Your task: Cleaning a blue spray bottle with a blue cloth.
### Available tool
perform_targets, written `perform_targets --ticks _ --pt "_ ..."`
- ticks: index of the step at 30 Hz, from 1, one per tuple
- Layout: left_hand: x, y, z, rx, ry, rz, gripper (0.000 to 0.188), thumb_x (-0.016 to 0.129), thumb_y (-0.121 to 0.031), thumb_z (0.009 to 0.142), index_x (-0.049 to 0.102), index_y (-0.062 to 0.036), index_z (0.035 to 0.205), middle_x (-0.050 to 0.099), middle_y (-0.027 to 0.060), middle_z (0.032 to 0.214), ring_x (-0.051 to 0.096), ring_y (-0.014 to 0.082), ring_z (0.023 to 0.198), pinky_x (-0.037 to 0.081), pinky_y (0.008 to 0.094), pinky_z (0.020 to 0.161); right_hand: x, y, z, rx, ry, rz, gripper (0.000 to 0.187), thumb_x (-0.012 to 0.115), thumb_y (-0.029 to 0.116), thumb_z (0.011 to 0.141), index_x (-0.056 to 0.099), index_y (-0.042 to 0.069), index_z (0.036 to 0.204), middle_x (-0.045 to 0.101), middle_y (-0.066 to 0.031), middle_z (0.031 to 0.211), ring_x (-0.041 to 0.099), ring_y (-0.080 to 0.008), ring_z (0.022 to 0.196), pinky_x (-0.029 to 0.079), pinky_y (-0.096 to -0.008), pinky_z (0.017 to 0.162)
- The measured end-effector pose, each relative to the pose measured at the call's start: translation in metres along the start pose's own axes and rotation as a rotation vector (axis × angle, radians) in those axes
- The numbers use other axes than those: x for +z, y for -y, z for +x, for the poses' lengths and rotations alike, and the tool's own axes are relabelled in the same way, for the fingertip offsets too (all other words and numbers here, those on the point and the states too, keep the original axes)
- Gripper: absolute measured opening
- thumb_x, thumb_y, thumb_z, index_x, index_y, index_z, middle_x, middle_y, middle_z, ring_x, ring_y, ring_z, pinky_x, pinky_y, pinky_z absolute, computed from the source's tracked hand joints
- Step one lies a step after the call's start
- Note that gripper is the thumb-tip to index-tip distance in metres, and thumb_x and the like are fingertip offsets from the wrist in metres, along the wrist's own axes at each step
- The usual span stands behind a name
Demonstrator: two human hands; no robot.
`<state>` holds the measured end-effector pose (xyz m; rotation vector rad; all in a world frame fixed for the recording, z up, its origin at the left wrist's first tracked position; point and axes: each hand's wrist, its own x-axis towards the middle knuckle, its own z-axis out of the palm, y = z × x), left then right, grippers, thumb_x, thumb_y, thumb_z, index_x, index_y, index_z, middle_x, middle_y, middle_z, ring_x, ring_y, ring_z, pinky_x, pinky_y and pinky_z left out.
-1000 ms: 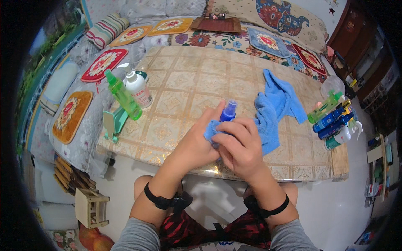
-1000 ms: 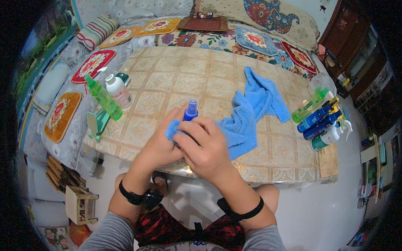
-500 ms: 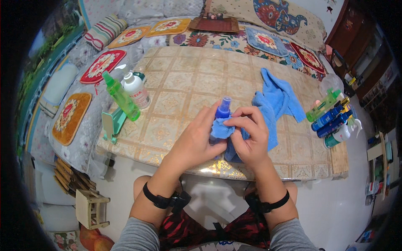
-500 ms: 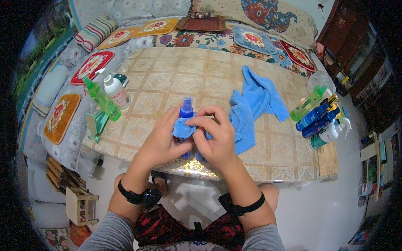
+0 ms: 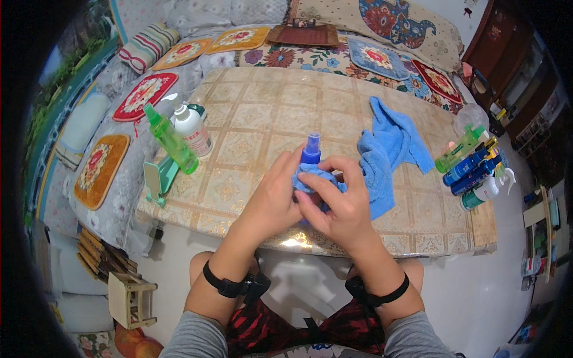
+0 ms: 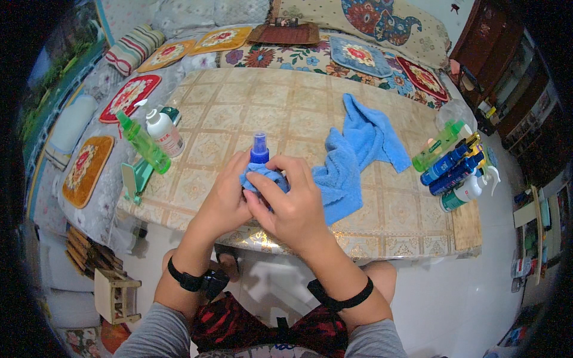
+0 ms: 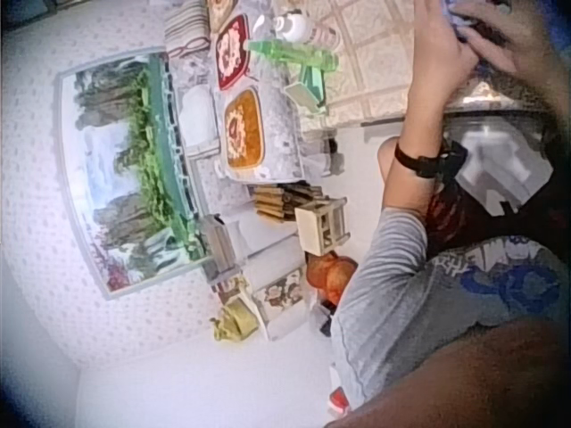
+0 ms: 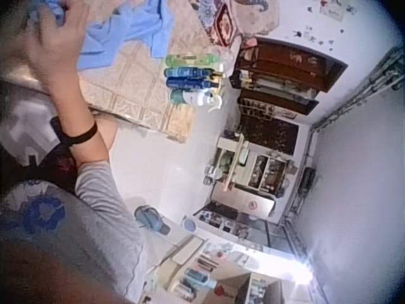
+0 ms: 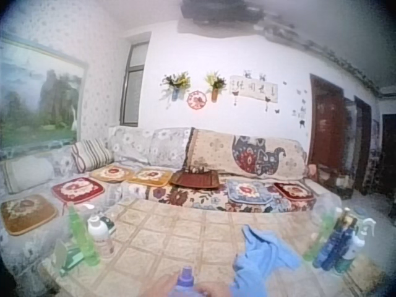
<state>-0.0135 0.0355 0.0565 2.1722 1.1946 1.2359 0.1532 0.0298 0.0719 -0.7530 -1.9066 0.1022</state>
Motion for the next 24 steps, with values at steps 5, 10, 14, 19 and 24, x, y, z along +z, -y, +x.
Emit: perform_targets --ticks 5,10,14,19,24 --pt "0.000 -0.005 -0.001 0.013 -0.013 0.050 0.073 0.075 -0.014 0.078 0.043 0.0062 0.140 0.055 0.0240 0.117 0.058 0.0433 0.108 0.050 0.0446 0.092 0.004 -0.007 -0.004 0.047 -0.044 0.013 0.027 0.079 0.004 0.072 0.074 0.005 0.099 0.063 -0.0136 0.100 0.064 -0.0292 0.087 0.054 -0.0371 0.070" --pt "-0.001 -0.009 0.000 0.001 -0.020 0.039 0.069 0.076 -0.015 0.079 0.044 0.0061 0.136 0.055 0.0234 0.115 0.059 0.0419 0.105 0.050 0.0440 0.090 0.005 -0.017 0.001 0.078 -0.164 0.174 0.013 0.072 0.001 0.080 0.072 0.001 0.093 0.066 -0.0141 0.094 0.067 -0.0245 0.076 0.053 -0.0311 0.063" --pt "-0.003 -0.010 0.000 -0.121 0.025 -0.056 0.069 0.077 -0.015 0.079 0.044 0.0054 0.137 0.056 0.0224 0.114 0.059 0.0400 0.104 0.050 0.0431 0.089 0.010 -0.030 -0.007 0.344 -0.157 0.387 0.010 0.072 0.002 0.082 0.070 -0.001 0.091 0.068 -0.0134 0.090 0.067 -0.0212 0.076 0.052 -0.0291 0.062" --pt "-0.002 -0.009 0.000 -0.106 0.000 -0.076 0.070 0.078 -0.016 0.079 0.045 0.0049 0.137 0.056 0.0216 0.111 0.060 0.0385 0.102 0.050 0.0430 0.088 0.004 -0.038 -0.006 0.446 -0.052 0.377 0.009 0.073 0.006 0.086 0.071 -0.002 0.089 0.069 -0.0122 0.088 0.066 -0.0196 0.075 0.052 -0.0288 0.064" --pt "-0.003 -0.011 0.001 -0.026 -0.001 -0.018 0.066 0.081 -0.014 0.078 0.050 0.0026 0.133 0.056 0.0177 0.112 0.061 0.0297 0.099 0.054 0.0355 0.073 -0.009 -0.025 0.004 0.272 -0.177 0.149 0.013 0.075 0.005 0.086 0.072 -0.001 0.097 0.071 -0.0124 0.093 0.068 -0.0204 0.079 0.054 -0.0297 0.069"
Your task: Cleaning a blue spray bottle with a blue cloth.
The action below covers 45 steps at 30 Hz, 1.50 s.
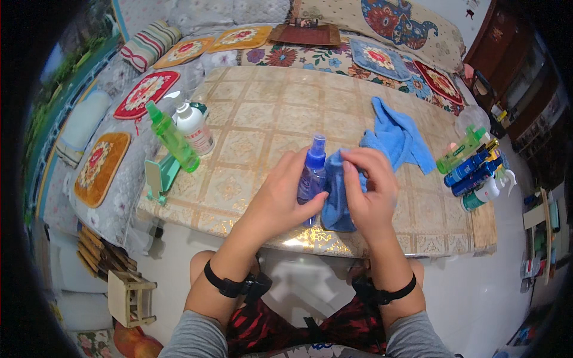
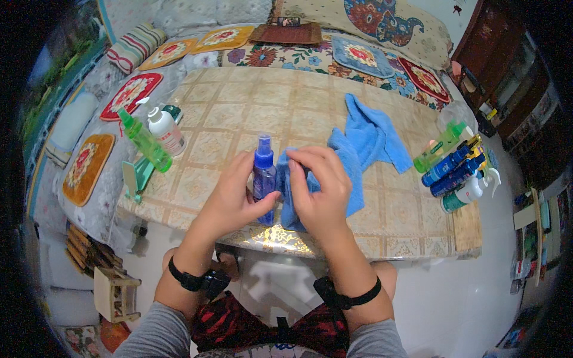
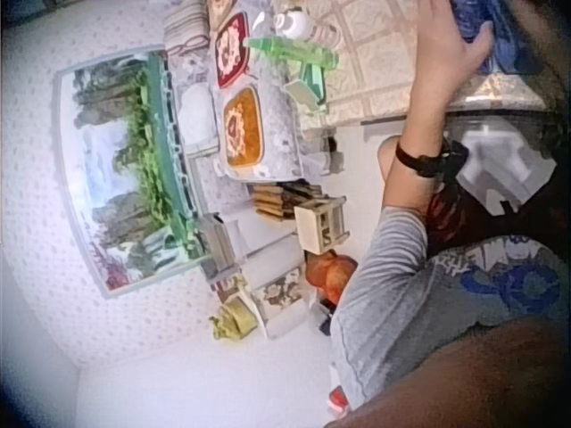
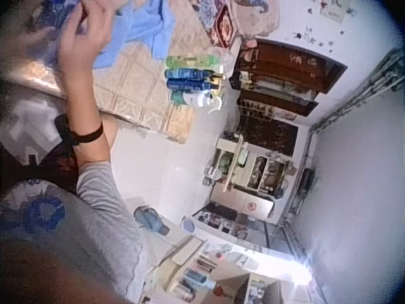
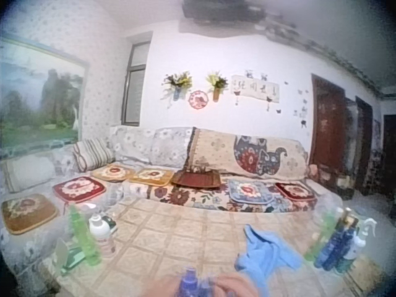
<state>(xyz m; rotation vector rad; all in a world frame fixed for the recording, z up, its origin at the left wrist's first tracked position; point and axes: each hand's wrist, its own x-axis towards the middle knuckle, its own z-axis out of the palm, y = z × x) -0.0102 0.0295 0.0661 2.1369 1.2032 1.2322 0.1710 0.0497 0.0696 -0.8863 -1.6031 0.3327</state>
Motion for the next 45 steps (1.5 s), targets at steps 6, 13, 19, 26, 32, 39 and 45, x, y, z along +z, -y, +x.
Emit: perform_targets --ticks 6,13,19,26,32,39,45 --pt "0.006 0.011 -0.005 0.070 -0.064 0.054 0.074 0.077 -0.012 0.074 0.045 0.0041 0.138 0.055 0.0234 0.113 0.058 0.0428 0.104 0.050 0.0450 0.090 0.013 0.024 -0.009 -0.271 0.083 0.011 0.034 0.077 -0.008 0.073 0.071 0.001 0.106 0.066 -0.0152 0.105 0.069 -0.0294 0.094 0.057 -0.0336 0.081" --pt "0.003 0.001 -0.001 0.024 0.009 0.039 0.071 0.076 -0.012 0.075 0.045 0.0042 0.137 0.055 0.0236 0.115 0.058 0.0431 0.106 0.050 0.0450 0.091 0.006 0.015 -0.010 -0.176 0.147 -0.031 0.031 0.072 -0.008 0.076 0.075 0.003 0.105 0.061 -0.0129 0.101 0.065 -0.0273 0.087 0.054 -0.0337 0.075" --pt "0.000 -0.001 0.000 -0.071 0.014 -0.075 0.068 0.077 -0.015 0.078 0.047 0.0032 0.136 0.056 0.0215 0.111 0.059 0.0404 0.101 0.050 0.0438 0.088 -0.006 -0.006 0.003 -0.068 0.234 0.072 0.023 0.069 -0.006 0.080 0.073 0.001 0.102 0.067 -0.0146 0.097 0.067 -0.0270 0.086 0.054 -0.0330 0.074" --pt "0.004 -0.002 0.002 0.009 -0.002 0.000 0.066 0.080 -0.016 0.077 0.050 0.0024 0.133 0.057 0.0194 0.111 0.060 0.0359 0.100 0.051 0.0406 0.084 -0.010 -0.004 0.005 -0.065 0.057 0.071 0.020 0.076 -0.003 0.076 0.071 0.001 0.095 0.071 -0.0134 0.096 0.070 -0.0287 0.084 0.057 -0.0342 0.076" --pt "0.006 0.008 0.000 0.037 -0.057 0.007 0.069 0.078 -0.013 0.076 0.046 0.0029 0.135 0.057 0.0220 0.113 0.059 0.0408 0.104 0.050 0.0439 0.089 0.002 0.015 -0.003 -0.256 0.159 -0.006 0.027 0.073 -0.006 0.073 0.071 0.000 0.099 0.067 -0.0129 0.104 0.065 -0.0316 0.094 0.054 -0.0393 0.082" --pt "0.002 0.005 0.000 0.008 -0.026 0.011 0.069 0.077 -0.012 0.074 0.047 0.0032 0.135 0.057 0.0213 0.111 0.059 0.0406 0.104 0.050 0.0437 0.089 -0.004 0.011 0.004 -0.388 0.267 -0.027 0.032 0.071 -0.006 0.075 0.072 0.001 0.107 0.066 -0.0142 0.108 0.064 -0.0317 0.093 0.053 -0.0379 0.083" --pt "0.000 -0.001 0.001 -0.003 0.022 -0.062 0.071 0.076 -0.011 0.073 0.049 0.0028 0.137 0.057 0.0207 0.109 0.060 0.0383 0.101 0.050 0.0424 0.087 0.001 0.002 -0.005 -0.002 0.189 0.208 0.023 0.075 0.000 0.079 0.071 0.002 0.102 0.065 -0.0148 0.107 0.064 -0.0270 0.093 0.052 -0.0356 0.082"
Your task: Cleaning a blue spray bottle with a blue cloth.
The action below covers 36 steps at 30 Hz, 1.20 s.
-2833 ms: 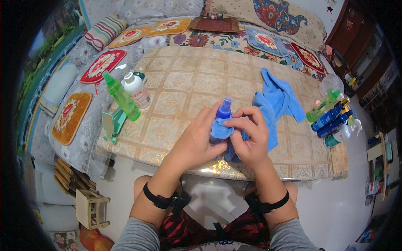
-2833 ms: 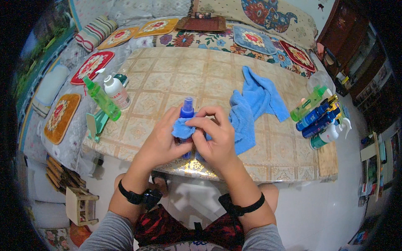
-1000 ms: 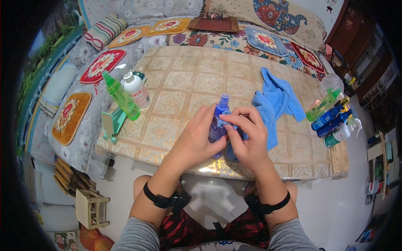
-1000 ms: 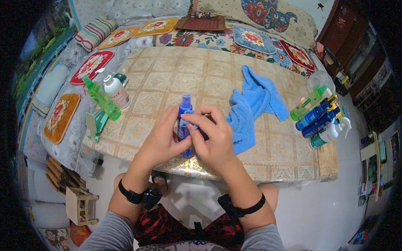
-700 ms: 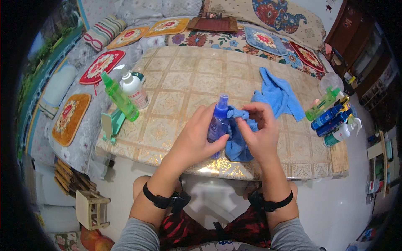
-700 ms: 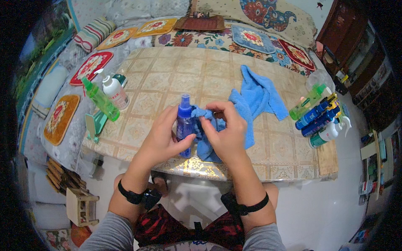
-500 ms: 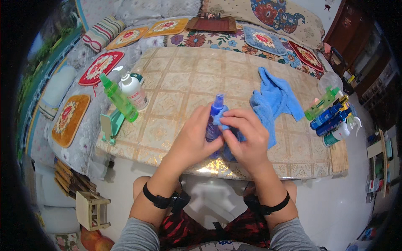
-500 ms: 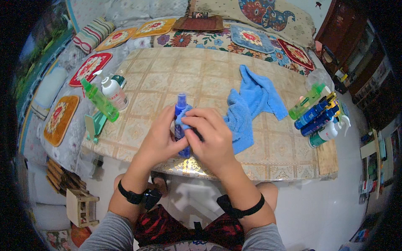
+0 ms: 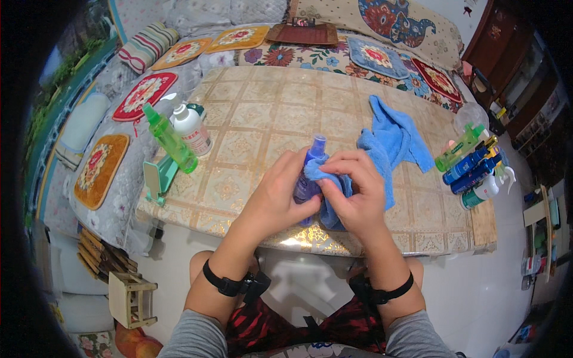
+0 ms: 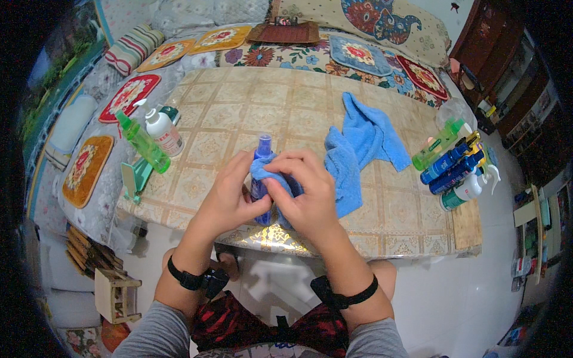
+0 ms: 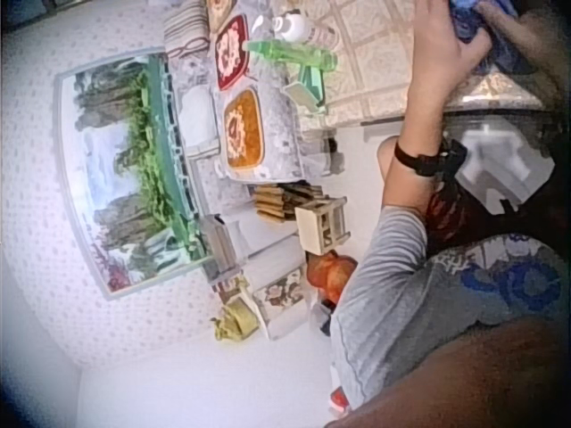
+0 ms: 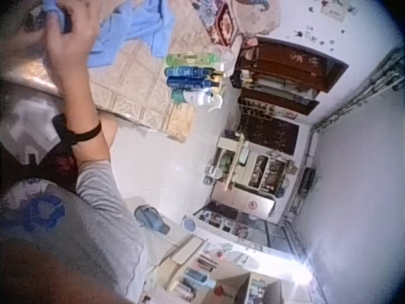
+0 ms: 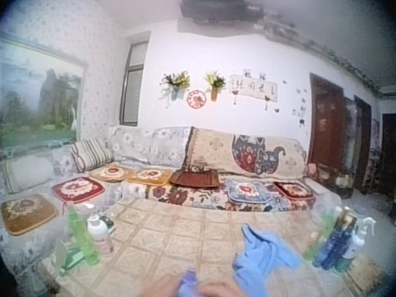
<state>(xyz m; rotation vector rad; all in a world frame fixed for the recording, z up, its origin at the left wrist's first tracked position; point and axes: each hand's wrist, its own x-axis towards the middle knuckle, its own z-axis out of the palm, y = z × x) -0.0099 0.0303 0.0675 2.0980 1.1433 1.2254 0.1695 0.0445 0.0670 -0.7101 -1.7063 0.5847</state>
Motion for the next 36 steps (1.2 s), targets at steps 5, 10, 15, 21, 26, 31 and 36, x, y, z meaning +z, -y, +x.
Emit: perform_targets --ticks 5,10,15,21,26,31,36 --pt "0.004 0.000 0.001 -0.002 -0.035 -0.003 0.071 0.077 -0.011 0.073 0.049 0.0030 0.137 0.057 0.0202 0.108 0.060 0.0378 0.099 0.051 0.0421 0.086 0.005 -0.003 0.001 0.005 -0.053 -0.040 0.020 0.075 0.002 0.081 0.070 0.002 0.100 0.063 -0.0137 0.099 0.064 -0.0265 0.093 0.052 -0.0348 0.081" --pt "0.005 0.001 0.000 -0.002 -0.064 0.010 0.070 0.078 -0.011 0.074 0.049 0.0032 0.137 0.057 0.0198 0.107 0.060 0.0375 0.097 0.051 0.0415 0.085 0.005 0.000 -0.001 0.198 -0.001 0.126 0.015 0.065 0.004 0.091 0.064 -0.001 0.106 0.063 -0.0142 0.101 0.063 -0.0254 0.094 0.051 -0.0338 0.084" --pt "0.003 0.001 0.002 0.003 -0.026 0.031 0.070 0.081 -0.013 0.076 0.051 0.0048 0.136 0.057 0.0151 0.111 0.063 0.0207 0.089 0.053 0.0277 0.054 0.005 -0.008 -0.004 0.247 -0.007 0.208 0.015 0.061 0.004 0.094 0.060 -0.001 0.108 0.063 -0.0157 0.102 0.063 -0.0261 0.095 0.051 -0.0344 0.083" --pt "0.007 0.003 0.000 0.094 -0.112 0.087 0.071 0.078 -0.011 0.073 0.049 0.0020 0.137 0.058 0.0208 0.107 0.061 0.0402 0.098 0.051 0.0440 0.084 0.010 0.011 -0.005 0.001 0.006 -0.120 0.024 0.068 0.001 0.083 0.063 0.002 0.106 0.057 -0.0188 0.103 0.060 -0.0346 0.093 0.049 -0.0384 0.085" --pt "0.010 0.009 0.000 0.079 -0.097 0.090 0.072 0.077 -0.008 0.072 0.049 0.0016 0.138 0.058 0.0212 0.109 0.060 0.0424 0.100 0.051 0.0452 0.085 0.018 0.017 -0.009 -0.146 0.023 -0.392 0.030 0.072 -0.001 0.076 0.066 0.004 0.105 0.054 -0.0186 0.107 0.059 -0.0365 0.093 0.051 -0.0411 0.080" --pt "0.005 0.002 -0.001 0.067 -0.091 0.087 0.072 0.076 -0.008 0.073 0.048 0.0022 0.138 0.058 0.0214 0.109 0.060 0.0424 0.100 0.051 0.0451 0.085 0.018 0.011 -0.005 -0.101 -0.073 -0.202 0.023 0.070 -0.001 0.078 0.065 0.001 0.101 0.057 -0.0179 0.103 0.060 -0.0330 0.090 0.051 -0.0384 0.079" --pt "0.005 -0.003 0.000 -0.001 -0.047 0.036 0.078 0.078 -0.010 0.075 0.044 0.0037 0.144 0.057 0.0206 0.107 0.061 0.0378 0.097 0.051 0.0413 0.086 0.014 -0.012 -0.006 0.148 -0.128 0.118 0.013 0.068 0.000 0.083 0.061 -0.001 0.094 0.062 -0.0146 0.093 0.061 -0.0258 0.086 0.049 -0.0339 0.078"
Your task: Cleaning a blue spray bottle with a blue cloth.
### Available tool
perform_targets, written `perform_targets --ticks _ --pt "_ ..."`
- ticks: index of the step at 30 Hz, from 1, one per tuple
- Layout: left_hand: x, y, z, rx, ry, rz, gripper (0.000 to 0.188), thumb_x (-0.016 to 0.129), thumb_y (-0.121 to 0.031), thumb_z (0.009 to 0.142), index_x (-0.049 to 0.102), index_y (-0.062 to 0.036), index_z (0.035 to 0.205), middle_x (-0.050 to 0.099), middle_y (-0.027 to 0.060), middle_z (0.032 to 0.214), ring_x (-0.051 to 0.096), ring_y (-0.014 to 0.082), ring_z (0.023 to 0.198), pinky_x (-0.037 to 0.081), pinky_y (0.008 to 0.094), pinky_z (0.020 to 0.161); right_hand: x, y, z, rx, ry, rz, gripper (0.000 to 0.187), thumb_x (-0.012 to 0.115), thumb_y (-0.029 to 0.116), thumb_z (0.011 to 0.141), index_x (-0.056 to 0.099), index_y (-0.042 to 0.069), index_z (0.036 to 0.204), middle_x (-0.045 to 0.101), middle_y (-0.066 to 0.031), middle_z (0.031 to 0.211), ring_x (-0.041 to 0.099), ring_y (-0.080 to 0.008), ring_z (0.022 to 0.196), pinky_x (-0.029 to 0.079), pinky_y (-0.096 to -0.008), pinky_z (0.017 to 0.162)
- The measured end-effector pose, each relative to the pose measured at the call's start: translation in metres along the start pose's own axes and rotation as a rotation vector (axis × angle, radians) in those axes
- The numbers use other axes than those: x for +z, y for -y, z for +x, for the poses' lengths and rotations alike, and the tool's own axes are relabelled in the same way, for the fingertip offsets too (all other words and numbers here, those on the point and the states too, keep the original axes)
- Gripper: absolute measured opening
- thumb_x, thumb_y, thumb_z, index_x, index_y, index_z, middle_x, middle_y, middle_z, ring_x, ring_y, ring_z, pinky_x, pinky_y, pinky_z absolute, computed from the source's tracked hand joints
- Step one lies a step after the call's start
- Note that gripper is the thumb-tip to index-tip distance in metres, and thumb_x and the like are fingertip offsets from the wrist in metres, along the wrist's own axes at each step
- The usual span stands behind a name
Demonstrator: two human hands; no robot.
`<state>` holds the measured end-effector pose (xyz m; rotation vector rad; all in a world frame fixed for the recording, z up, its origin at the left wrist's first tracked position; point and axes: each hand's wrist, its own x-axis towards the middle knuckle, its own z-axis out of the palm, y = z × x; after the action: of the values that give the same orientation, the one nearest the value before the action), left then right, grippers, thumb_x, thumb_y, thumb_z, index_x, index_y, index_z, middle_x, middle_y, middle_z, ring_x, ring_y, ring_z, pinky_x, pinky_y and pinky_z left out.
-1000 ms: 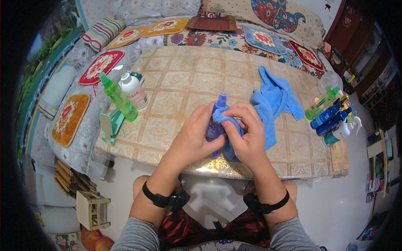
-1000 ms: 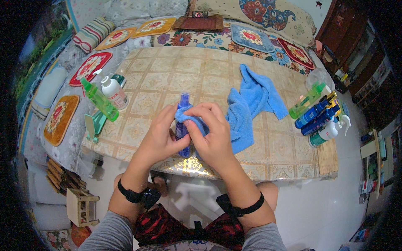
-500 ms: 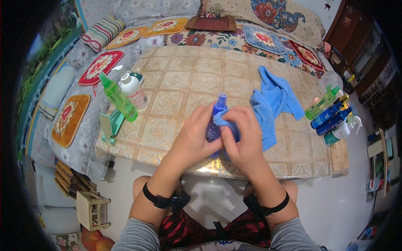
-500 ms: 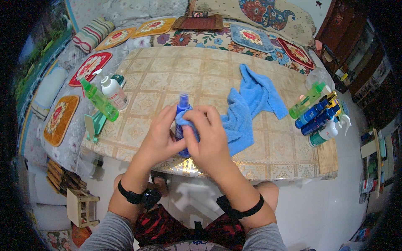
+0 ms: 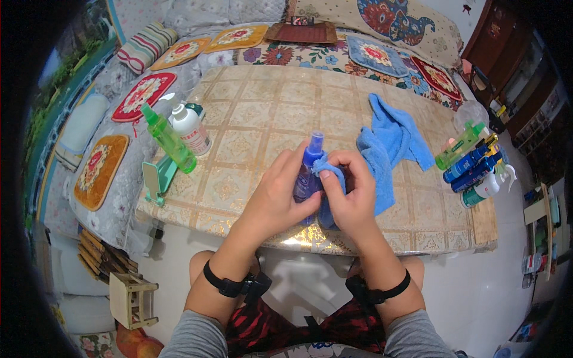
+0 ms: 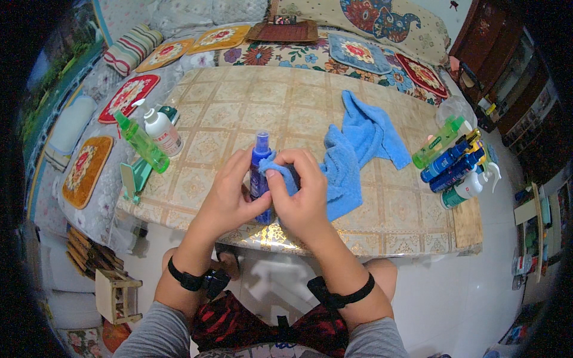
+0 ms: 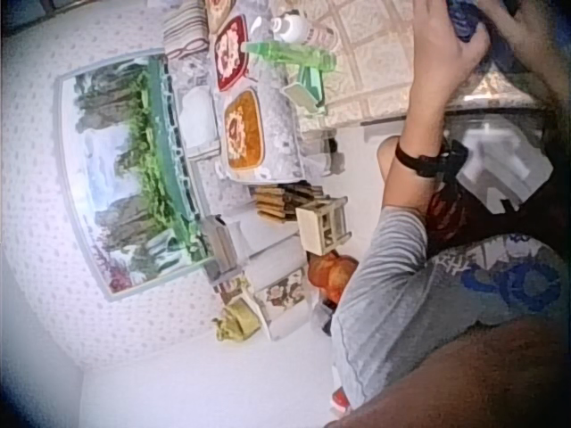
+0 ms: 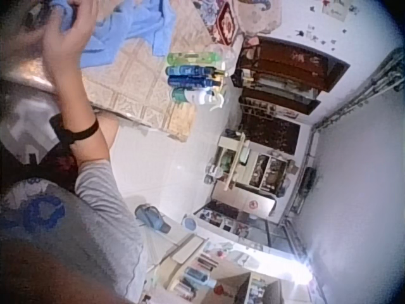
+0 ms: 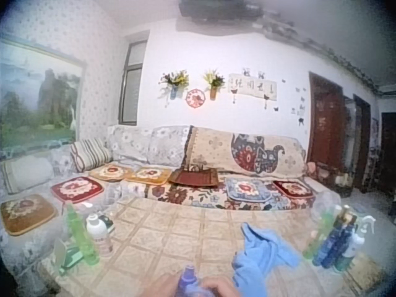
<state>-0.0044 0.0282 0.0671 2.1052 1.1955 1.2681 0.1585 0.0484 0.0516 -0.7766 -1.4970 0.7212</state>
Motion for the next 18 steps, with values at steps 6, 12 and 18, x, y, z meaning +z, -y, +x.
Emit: perform_targets --ticks 6,12,18 --pt "-0.003 0.003 -0.002 -0.040 0.030 -0.088 0.084 0.079 -0.010 0.076 0.040 0.0029 0.149 0.057 0.0192 0.108 0.060 0.0339 0.096 0.050 0.0386 0.086 0.000 0.002 0.002 0.272 -0.009 0.329 0.013 0.068 -0.001 0.082 0.062 0.000 0.094 0.062 -0.0139 0.094 0.062 -0.0268 0.086 0.050 -0.0344 0.078" --pt "-0.001 0.010 -0.004 0.025 -0.008 -0.049 0.083 0.075 -0.008 0.075 0.040 0.0032 0.149 0.057 0.0211 0.109 0.060 0.0378 0.098 0.050 0.0403 0.087 0.009 0.026 -0.009 -0.320 0.048 -0.395 0.023 0.071 -0.001 0.077 0.067 0.003 0.100 0.058 -0.0178 0.104 0.060 -0.0330 0.090 0.051 -0.0393 0.079" --pt "0.000 0.012 -0.004 0.055 -0.024 0.005 0.083 0.075 -0.010 0.074 0.041 0.0033 0.149 0.057 0.0210 0.109 0.060 0.0386 0.099 0.051 0.0413 0.087 0.011 0.026 -0.007 -0.300 0.020 -0.379 0.025 0.073 0.000 0.075 0.068 0.003 0.099 0.058 -0.0173 0.104 0.061 -0.0323 0.090 0.051 -0.0390 0.078"
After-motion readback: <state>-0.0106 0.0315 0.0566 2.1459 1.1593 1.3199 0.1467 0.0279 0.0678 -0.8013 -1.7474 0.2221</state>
